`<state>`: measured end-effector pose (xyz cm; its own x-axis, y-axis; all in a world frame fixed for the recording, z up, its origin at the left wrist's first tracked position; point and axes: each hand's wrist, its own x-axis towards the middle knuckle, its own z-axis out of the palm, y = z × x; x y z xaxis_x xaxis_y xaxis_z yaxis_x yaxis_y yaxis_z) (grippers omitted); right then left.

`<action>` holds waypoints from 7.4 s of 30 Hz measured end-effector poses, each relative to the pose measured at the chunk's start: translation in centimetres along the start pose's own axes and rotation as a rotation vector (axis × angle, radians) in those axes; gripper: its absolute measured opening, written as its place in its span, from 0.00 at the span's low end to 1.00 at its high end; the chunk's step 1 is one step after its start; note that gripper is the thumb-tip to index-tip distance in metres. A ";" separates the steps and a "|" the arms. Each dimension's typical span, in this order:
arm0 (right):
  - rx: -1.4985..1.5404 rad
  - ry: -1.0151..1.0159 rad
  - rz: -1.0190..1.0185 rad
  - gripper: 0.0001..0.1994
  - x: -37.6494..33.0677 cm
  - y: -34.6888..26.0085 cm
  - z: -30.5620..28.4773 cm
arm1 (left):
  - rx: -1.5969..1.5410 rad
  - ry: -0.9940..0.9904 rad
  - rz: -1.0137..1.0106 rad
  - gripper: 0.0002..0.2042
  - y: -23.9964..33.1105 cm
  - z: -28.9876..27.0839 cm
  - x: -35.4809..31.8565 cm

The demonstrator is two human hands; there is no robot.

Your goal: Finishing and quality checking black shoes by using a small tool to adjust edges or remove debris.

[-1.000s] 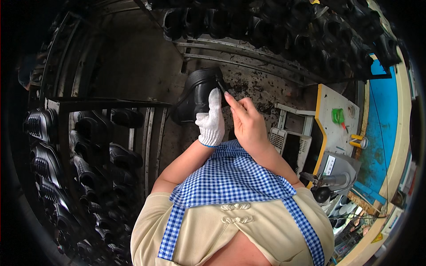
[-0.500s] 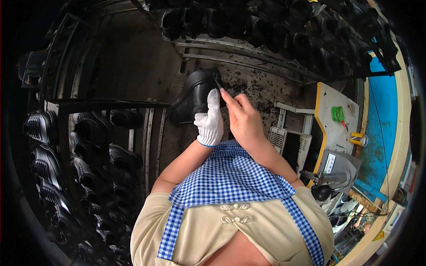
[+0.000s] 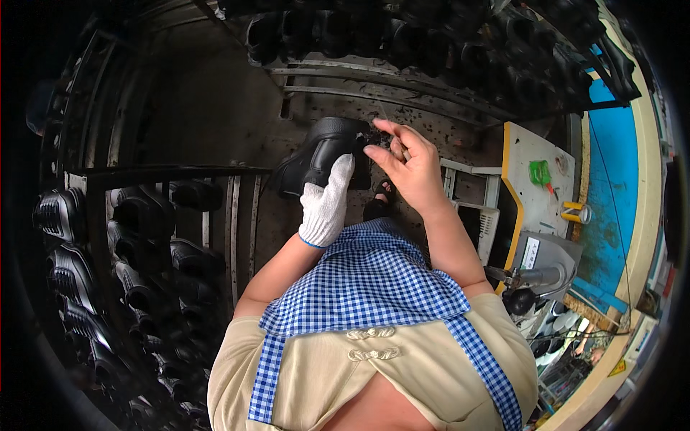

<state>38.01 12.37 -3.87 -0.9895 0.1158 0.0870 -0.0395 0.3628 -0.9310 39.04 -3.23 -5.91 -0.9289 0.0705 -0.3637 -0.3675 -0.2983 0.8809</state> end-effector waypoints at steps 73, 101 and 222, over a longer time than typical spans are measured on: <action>-0.673 0.007 -0.479 0.23 -4.2 -5.5 -2.5 | -0.319 -0.249 -0.068 0.19 5.4 -3.8 -1.7; -0.725 -0.005 -0.495 0.23 -4.9 -6.2 -2.3 | -0.270 -0.225 -0.062 0.20 5.0 -3.9 -2.2; -0.190 -0.146 -0.077 0.09 -2.7 4.6 -1.2 | -0.190 -0.306 0.389 0.28 8.6 -9.3 7.6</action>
<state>40.65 14.81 -7.96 -0.9947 -0.0493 0.0904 -0.1027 0.5343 -0.8390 29.27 -14.15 -3.93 -0.9764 0.1863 0.1089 -0.0047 -0.5227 0.8525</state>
